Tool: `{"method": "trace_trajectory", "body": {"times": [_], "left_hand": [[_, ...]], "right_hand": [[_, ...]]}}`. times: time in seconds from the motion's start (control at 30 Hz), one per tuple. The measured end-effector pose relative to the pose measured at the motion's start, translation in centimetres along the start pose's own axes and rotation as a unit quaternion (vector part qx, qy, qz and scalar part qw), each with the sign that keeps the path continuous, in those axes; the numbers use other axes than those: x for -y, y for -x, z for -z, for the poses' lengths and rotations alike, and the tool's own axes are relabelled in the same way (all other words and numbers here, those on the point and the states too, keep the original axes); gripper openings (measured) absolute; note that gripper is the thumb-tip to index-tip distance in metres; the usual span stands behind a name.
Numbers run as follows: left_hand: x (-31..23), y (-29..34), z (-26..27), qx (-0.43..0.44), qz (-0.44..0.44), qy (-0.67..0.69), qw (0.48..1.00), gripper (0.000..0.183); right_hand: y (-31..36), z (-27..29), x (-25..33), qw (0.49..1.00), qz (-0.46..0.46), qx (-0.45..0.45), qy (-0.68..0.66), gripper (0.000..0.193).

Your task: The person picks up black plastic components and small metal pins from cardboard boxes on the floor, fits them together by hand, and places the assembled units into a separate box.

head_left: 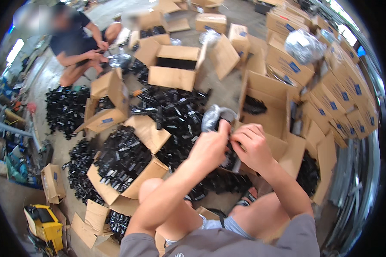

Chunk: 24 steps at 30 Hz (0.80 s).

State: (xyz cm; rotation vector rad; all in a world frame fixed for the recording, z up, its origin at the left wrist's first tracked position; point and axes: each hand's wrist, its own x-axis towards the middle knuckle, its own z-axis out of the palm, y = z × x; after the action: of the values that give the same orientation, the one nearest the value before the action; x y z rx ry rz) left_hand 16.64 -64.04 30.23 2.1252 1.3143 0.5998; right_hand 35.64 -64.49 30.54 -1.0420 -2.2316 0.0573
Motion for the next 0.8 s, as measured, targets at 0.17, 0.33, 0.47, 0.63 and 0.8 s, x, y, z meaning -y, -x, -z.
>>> {"method": "trace_trajectory", "body": {"times": [0.17,0.33,0.47,0.63,0.8], "left_hand": [[0.1,0.7,0.0,-0.028,-0.031,-0.006,0.999,0.046],[0.1,1.2,0.1,-0.041,-0.073,0.039,0.996,0.048],[-0.8,1.6,2.2,-0.047,-0.058,0.072,0.995,0.049],[-1.0,1.5,3.0,-0.042,-0.086,0.091,0.991,0.040],[-1.2,2.0,3.0,-0.072,-0.076,0.119,0.987,0.034]], "right_hand": [[0.0,0.1,0.7,0.999,-0.034,0.020,-0.012,0.010],[-0.3,1.1,1.6,0.996,-0.072,0.006,-0.047,0.021],[-0.8,2.0,1.8,0.949,-0.238,-0.061,-0.198,0.044],[0.7,2.2,-1.0,0.795,-0.335,0.084,-0.498,0.051],[0.7,2.3,-0.6,0.803,-0.357,0.080,-0.471,0.041]]}}
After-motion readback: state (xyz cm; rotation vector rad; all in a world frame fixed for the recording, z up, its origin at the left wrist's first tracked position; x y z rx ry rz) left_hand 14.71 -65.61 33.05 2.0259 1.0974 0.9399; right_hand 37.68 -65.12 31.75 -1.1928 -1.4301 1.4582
